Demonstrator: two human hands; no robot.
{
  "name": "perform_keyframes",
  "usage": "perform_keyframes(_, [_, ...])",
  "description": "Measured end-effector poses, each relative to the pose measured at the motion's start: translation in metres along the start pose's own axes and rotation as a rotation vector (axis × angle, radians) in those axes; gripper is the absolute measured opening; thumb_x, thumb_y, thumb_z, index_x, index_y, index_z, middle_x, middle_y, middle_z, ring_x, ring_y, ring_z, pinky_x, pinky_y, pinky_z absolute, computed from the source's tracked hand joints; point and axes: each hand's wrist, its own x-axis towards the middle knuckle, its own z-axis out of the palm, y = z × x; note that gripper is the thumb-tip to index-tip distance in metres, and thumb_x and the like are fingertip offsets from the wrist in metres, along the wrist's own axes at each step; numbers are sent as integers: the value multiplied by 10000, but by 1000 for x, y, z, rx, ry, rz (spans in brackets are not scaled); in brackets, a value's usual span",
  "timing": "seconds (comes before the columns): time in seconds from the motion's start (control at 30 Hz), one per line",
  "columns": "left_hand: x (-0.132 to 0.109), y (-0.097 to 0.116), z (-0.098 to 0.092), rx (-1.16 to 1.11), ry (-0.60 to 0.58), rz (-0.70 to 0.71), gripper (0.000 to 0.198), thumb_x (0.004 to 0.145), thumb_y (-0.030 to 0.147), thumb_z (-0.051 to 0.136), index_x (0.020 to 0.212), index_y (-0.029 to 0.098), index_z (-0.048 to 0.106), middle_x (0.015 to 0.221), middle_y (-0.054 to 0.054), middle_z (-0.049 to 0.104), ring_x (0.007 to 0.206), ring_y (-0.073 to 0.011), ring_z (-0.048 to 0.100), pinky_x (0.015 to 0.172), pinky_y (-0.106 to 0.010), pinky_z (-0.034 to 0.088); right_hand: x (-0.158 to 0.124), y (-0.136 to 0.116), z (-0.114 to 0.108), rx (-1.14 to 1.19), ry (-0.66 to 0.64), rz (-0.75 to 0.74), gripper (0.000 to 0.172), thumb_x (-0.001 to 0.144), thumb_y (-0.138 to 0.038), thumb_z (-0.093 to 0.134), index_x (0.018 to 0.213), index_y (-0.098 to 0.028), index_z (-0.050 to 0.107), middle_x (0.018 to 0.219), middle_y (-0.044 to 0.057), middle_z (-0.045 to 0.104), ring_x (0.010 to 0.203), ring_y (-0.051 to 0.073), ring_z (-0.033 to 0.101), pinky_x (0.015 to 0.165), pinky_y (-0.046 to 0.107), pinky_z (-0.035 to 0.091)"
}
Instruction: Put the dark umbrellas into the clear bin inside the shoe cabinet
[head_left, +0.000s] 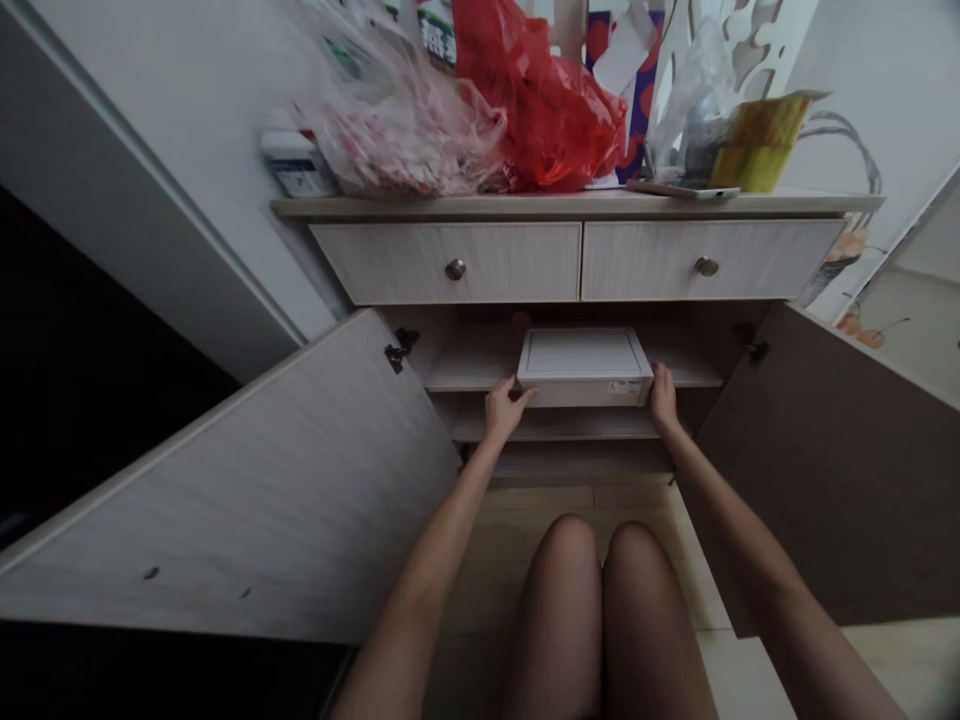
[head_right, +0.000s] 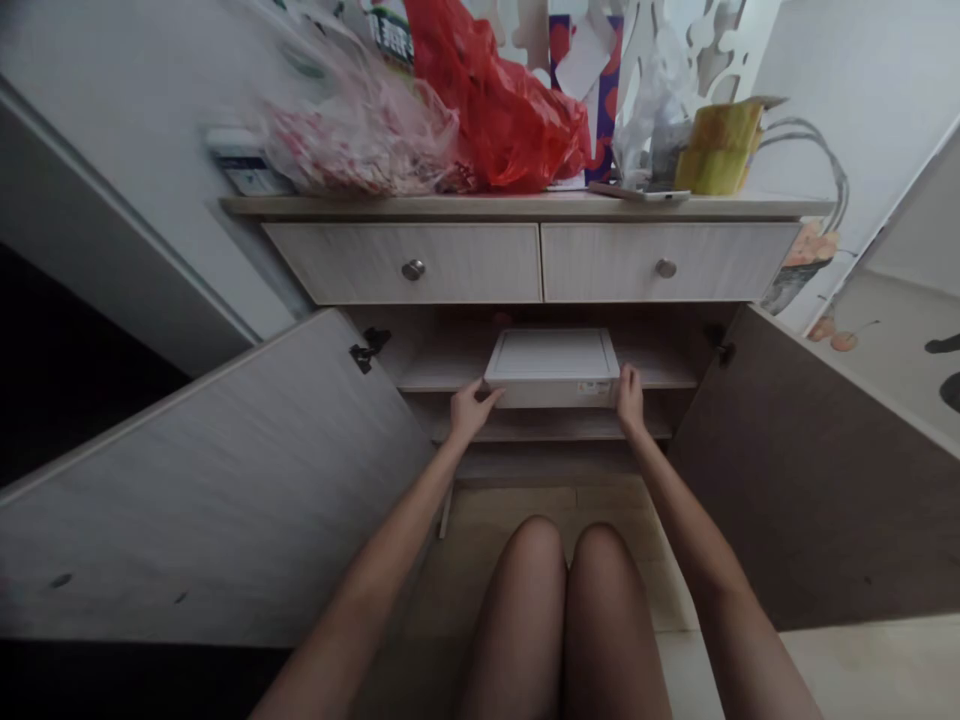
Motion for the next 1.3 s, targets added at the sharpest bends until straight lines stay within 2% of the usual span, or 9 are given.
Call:
perform_keyframes(0.07, [-3,-11,3,43,27,33,217,706,365,805,792,213,676,964,-92,714,1084,-281,598,817,-268,470,-23,14,-1,-122,63,-94,649,845,-700,459,1195,-177,618,1198,140,664,1148,249,585,998,353,443])
perform_keyframes(0.13, [-1,-19,8,123,38,50,201,751,347,757,714,196,629,772,-46,671,917,-232,600,761,-240,433,-33,21,1,-231,96,-151,599,819,-680,513,1105,-173,651,1109,138,691,1034,254,619,965,356,453])
perform_keyframes(0.27, [21,-27,18,210,25,96,223,812,314,686,668,188,571,633,-1,575,748,-170,545,686,-219,378,-17,19,10,-302,74,-160,530,834,-655,498,980,-183,688,945,127,715,877,260,644,859,339,470])
perform_keyframes(0.43, [56,-31,28,140,-18,80,220,823,328,672,688,180,581,653,-5,578,752,-165,544,672,-212,387,19,19,23,-326,3,-159,507,885,-615,444,963,-177,688,886,133,713,865,274,653,811,327,465])
perform_keyframes(0.57, [79,-36,38,85,-52,41,164,828,321,663,818,158,650,698,-24,630,782,-180,578,685,-220,423,37,25,34,-351,1,-162,454,920,-532,430,997,-164,683,942,148,717,878,268,652,829,334,467])
perform_keyframes(0.7, [96,-43,47,96,-47,61,149,828,255,649,903,134,693,817,-79,709,878,-224,625,731,-246,454,56,26,43,-456,-3,-148,390,929,-413,439,1049,-130,681,996,180,715,906,284,659,842,347,461])
perform_keyframes(0.87, [112,-49,53,199,-15,33,97,820,205,652,841,131,710,906,-144,740,959,-274,648,745,-271,447,81,26,51,-572,-11,-129,335,932,-368,470,1030,-136,692,994,190,716,937,303,658,808,347,451])
perform_keyframes(1.03, [125,-48,56,313,-12,6,119,840,210,656,775,133,718,884,-156,742,929,-276,672,740,-277,426,100,29,58,-643,-12,-117,313,944,-346,466,984,-144,703,987,201,717,947,312,652,792,349,440])
perform_keyframes(1.3, [139,-42,58,460,-46,7,196,889,233,626,941,93,752,1027,-197,743,994,-278,675,803,-295,424,118,35,66,-770,-26,-168,403,973,-374,417,1051,-114,714,979,213,715,903,293,653,767,339,438])
